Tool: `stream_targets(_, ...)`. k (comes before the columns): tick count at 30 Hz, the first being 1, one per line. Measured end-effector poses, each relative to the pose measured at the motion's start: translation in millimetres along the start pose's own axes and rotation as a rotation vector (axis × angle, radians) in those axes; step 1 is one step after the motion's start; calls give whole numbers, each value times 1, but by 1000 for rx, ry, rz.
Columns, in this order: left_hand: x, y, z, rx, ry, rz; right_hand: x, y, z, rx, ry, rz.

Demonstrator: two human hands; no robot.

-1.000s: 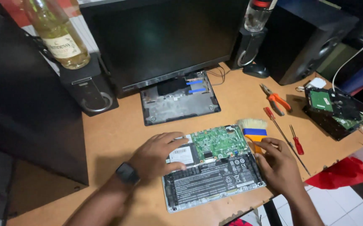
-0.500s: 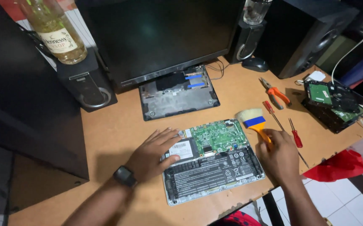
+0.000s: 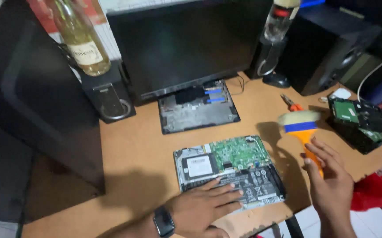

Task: Unscrewing the back cover of a laptop, prying it open, and cleaning the internal components with a brush.

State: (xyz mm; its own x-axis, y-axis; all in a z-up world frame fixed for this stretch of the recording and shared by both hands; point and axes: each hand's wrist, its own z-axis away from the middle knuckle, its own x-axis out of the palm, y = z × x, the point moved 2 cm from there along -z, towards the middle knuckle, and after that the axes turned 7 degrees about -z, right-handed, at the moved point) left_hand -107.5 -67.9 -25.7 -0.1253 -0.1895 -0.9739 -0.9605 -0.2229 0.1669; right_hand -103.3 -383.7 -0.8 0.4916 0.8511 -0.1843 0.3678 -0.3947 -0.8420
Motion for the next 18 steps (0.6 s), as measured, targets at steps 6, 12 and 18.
stream_targets(6, -6, 2, 1, -109, 13, 26, 9, -67, 8, -45, 3, -56)
stream_targets(12, -43, -31, 29, -300, 329, 47, 13, -2, 16, 207, 51, -666)
stream_targets(18, -30, -71, 60, -658, 435, -319, 13, 7, 25, 63, 59, -257)
